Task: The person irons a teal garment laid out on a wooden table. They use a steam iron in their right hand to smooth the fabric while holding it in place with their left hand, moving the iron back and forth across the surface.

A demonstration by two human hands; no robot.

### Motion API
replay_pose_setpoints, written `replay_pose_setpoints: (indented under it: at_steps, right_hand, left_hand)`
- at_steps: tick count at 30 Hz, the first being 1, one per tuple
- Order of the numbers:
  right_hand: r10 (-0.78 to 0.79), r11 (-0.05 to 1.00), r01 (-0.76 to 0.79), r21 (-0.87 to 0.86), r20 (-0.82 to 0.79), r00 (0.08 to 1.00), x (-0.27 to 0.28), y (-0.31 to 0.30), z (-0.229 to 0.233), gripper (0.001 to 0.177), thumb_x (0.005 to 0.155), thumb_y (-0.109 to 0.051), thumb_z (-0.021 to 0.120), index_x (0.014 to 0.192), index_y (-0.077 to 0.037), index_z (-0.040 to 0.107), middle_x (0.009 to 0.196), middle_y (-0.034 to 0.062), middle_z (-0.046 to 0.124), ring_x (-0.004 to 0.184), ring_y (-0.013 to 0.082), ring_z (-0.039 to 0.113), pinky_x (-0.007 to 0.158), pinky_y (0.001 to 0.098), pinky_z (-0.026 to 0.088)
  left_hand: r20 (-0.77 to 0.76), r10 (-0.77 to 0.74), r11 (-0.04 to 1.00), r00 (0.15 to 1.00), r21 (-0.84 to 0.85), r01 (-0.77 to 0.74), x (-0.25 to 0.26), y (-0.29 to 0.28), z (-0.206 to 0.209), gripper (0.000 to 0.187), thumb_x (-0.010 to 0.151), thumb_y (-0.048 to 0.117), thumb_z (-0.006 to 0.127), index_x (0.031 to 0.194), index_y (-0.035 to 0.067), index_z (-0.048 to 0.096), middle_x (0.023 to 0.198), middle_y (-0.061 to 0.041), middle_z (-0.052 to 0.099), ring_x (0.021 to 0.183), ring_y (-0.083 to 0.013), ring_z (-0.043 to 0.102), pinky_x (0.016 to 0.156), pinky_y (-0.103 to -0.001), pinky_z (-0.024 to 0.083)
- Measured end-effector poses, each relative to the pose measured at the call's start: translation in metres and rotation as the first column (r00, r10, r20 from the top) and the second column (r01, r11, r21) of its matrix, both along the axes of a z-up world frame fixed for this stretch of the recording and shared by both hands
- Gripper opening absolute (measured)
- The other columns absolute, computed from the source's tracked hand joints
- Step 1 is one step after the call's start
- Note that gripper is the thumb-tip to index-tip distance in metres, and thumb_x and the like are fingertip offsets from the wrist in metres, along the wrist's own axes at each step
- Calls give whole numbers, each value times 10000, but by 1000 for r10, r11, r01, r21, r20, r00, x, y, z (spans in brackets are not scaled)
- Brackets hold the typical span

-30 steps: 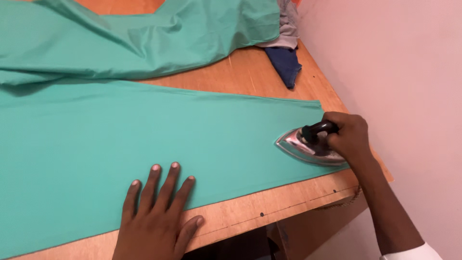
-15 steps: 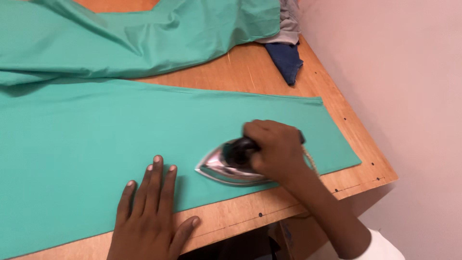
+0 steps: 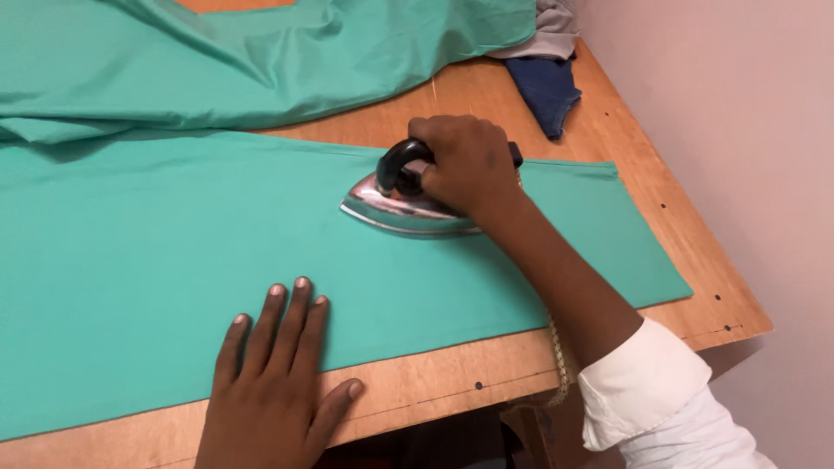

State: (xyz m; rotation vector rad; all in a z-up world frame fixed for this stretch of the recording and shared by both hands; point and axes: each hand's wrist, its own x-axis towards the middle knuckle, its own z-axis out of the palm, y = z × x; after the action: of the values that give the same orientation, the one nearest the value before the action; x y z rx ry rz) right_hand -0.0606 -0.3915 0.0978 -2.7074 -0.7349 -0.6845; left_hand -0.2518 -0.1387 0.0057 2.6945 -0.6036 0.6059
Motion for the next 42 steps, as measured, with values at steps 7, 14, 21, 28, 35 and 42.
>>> replay_pose_setpoints:
  at_steps: [7, 14, 21, 28, 35, 42]
  right_hand:
    - [-70, 997, 71, -10, 33, 997, 16, -56, -3, 124, 740, -165, 769, 829, -110, 702, 745, 110, 692, 695, 352, 668, 599, 466, 498]
    - [-221, 974, 220, -46, -26, 975, 11, -136, -3, 214, 664, -135, 736, 877, -130, 736, 725, 121, 687, 675, 353, 668, 609, 459, 512]
    - [-377, 923, 373, -96, -22, 926, 2, -216, -4, 179, 755, -37, 662, 913, -99, 717, 735, 137, 651, 664, 334, 632, 621, 429, 485]
    - [-432, 902, 429, -54, -103, 896, -11, -202, 0, 210, 715, -13, 646, 893, -105, 709, 673, 144, 615, 592, 314, 584, 580, 408, 452]
    - [-365, 931, 361, -53, -86, 927, -31, -146, 5, 170, 715, -22, 663, 867, -89, 698, 715, 157, 636, 649, 354, 614, 595, 431, 460]
    - [-242, 970, 237, -50, -125, 962, -47, -76, 11, 190, 669, -4, 673, 844, -77, 681, 752, 147, 666, 695, 364, 640, 596, 449, 464]
  left_hand:
    - [4, 3, 1000, 1000, 5, -3, -1, 1, -3, 780, 942, 605, 380, 1482, 45, 411, 1587, -158, 363, 1485, -315, 299, 1180, -560, 206]
    - [16, 26, 999, 1000, 30, -26, 0, 0, -9, 785, 934, 620, 370, 1477, 57, 426, 1583, -155, 375, 1478, -318, 320, 1185, -575, 213]
    - [31, 5, 1000, 999, -26, -4, 0, 1, -10, 787, 927, 614, 389, 1461, 38, 440, 1572, -168, 387, 1474, -329, 326, 1174, -585, 226]
    - [31, -7, 998, 1000, -61, 9, 2, 1, -7, 789, 903, 602, 426, 1433, 18, 447, 1541, -193, 391, 1453, -348, 321, 1151, -602, 216]
    - [-2, -7, 997, 1000, -76, 7, 0, 0, -4, 784, 892, 593, 433, 1421, 14, 441, 1531, -194, 381, 1446, -358, 300, 1148, -605, 195]
    - [-13, -15, 995, 1000, -96, 14, -2, 1, 1, 729, 885, 579, 454, 1415, 78, 459, 1534, -194, 366, 1440, -371, 287, 1140, -604, 181]
